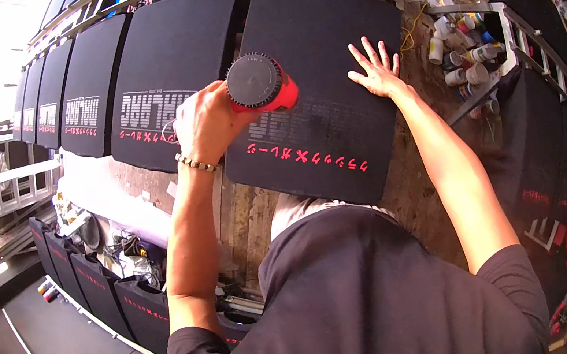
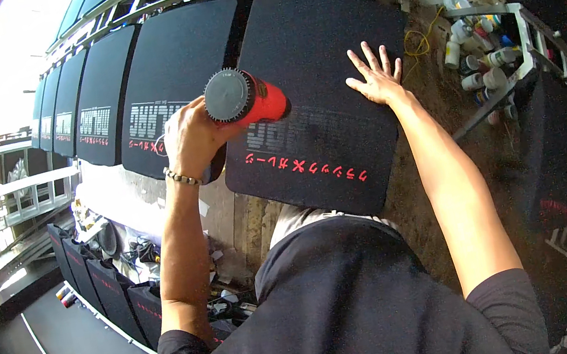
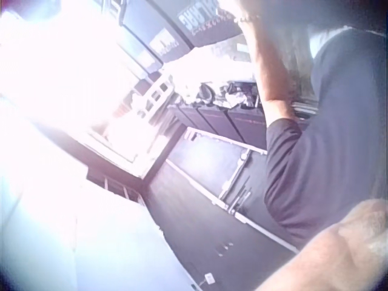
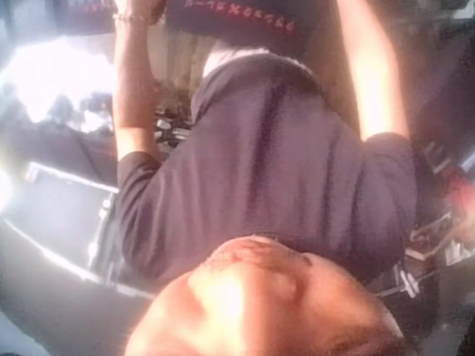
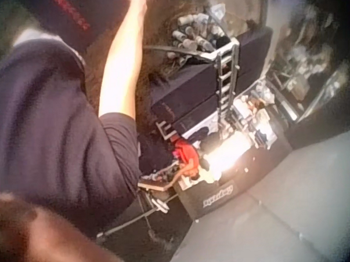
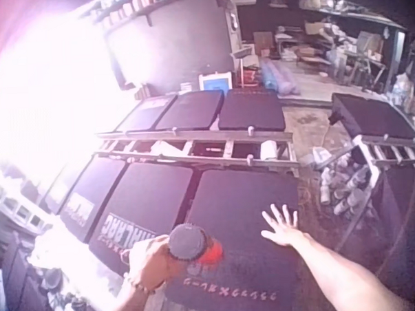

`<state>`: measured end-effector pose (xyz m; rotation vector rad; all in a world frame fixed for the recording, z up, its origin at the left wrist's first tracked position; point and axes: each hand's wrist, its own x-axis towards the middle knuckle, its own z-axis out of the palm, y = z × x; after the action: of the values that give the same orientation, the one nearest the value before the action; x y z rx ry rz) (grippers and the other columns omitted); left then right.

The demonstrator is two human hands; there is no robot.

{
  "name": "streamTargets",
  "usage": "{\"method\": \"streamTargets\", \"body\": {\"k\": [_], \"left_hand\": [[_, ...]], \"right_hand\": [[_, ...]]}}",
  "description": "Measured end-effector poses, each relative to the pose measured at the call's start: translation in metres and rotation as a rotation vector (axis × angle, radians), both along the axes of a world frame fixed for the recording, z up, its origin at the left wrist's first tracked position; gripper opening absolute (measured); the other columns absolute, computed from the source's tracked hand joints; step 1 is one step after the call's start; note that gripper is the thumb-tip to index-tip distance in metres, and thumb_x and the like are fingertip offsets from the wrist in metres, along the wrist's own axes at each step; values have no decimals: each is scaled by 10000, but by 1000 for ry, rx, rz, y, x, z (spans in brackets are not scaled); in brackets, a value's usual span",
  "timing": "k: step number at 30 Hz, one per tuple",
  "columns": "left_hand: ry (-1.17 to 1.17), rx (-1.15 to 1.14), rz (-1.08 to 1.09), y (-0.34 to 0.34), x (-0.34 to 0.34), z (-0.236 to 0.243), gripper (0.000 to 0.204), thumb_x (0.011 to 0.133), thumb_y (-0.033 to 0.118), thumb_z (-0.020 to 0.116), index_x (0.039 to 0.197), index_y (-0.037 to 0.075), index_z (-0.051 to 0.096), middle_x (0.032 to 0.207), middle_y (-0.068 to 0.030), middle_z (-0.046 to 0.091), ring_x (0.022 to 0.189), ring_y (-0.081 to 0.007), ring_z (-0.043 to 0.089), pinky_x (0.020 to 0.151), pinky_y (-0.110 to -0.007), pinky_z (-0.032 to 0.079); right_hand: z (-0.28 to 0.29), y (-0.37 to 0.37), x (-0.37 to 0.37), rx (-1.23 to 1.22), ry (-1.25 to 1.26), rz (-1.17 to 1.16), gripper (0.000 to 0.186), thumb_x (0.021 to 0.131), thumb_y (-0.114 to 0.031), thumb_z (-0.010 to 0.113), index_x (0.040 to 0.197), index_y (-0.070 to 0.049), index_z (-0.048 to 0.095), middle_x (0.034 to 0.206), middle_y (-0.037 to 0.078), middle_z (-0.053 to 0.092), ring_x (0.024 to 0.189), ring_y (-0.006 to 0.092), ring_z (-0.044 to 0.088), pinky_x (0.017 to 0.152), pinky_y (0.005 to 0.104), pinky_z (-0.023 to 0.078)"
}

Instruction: The person cures screen-printed shirts mounted on boards using a heat gun, touching the printed fabric by hand, and then dries prints on another row of shirts with the heat gun.

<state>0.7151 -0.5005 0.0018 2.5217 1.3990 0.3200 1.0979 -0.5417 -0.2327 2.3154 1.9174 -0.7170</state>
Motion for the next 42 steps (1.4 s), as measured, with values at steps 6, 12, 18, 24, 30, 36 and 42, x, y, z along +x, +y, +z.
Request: {"method": "streamTargets", "body": {"k": [6,12,18,24,30,36,42], "left_hand": [[22,-10,-29,23,-19,0,452,735,464,905,984,107,781,908,-91,771,815,-312,755,724,-419,592],[70,-64,-7,32,-44,5,447,709,439,921,972,105,785,892,-105,776,808,-318,757,712,-428,592],[19,-33,-41,32,-48,-2,438,695,451,911,903,87,782,907,-109,764,833,-352,737,747,-445,588],[-10,-16,-75,26,-34,-2,448,689,467,910,890,91,771,902,-110,759,805,-356,733,705,-448,586],[18,-59,-120,6,-43,12,396,683,389,911,931,107,784,931,-103,762,823,-356,735,716,-437,587],[-3,-115,-34,-21,-67,21,458,689,426,932,966,92,784,893,-112,764,809,-325,754,728,-430,589],[32,-54,46,-35,-92,10,421,696,393,940,949,94,786,876,-97,771,790,-292,762,701,-402,593]], "right_hand": [[0,1,0,-2,-13,-10,855,976,-700,528,1666,-485,73,1769,-54,-155,1610,361,-183,1232,683,-112],[6,1,-2,-26,-16,-16,848,983,-680,544,1668,-482,84,1769,-67,-149,1617,343,-161,1246,664,-87],[11,3,-5,-38,-13,-26,854,964,-677,569,1658,-503,103,1773,-59,-123,1619,378,-113,1238,707,-55],[24,4,-22,-71,-46,-108,815,978,-613,594,1654,-496,155,1778,-52,-79,1622,396,-58,1234,746,24],[27,0,-29,-47,-42,-167,784,982,-580,608,1649,-477,209,1780,-40,-24,1619,412,-31,1206,793,81],[28,3,-30,-44,-47,-163,785,976,-568,627,1647,-465,234,1781,-27,-2,1616,426,-15,1184,820,110],[29,1,-28,-66,-47,-162,779,986,-579,609,1651,-460,222,1781,-22,-14,1615,428,-20,1185,819,96]]}}
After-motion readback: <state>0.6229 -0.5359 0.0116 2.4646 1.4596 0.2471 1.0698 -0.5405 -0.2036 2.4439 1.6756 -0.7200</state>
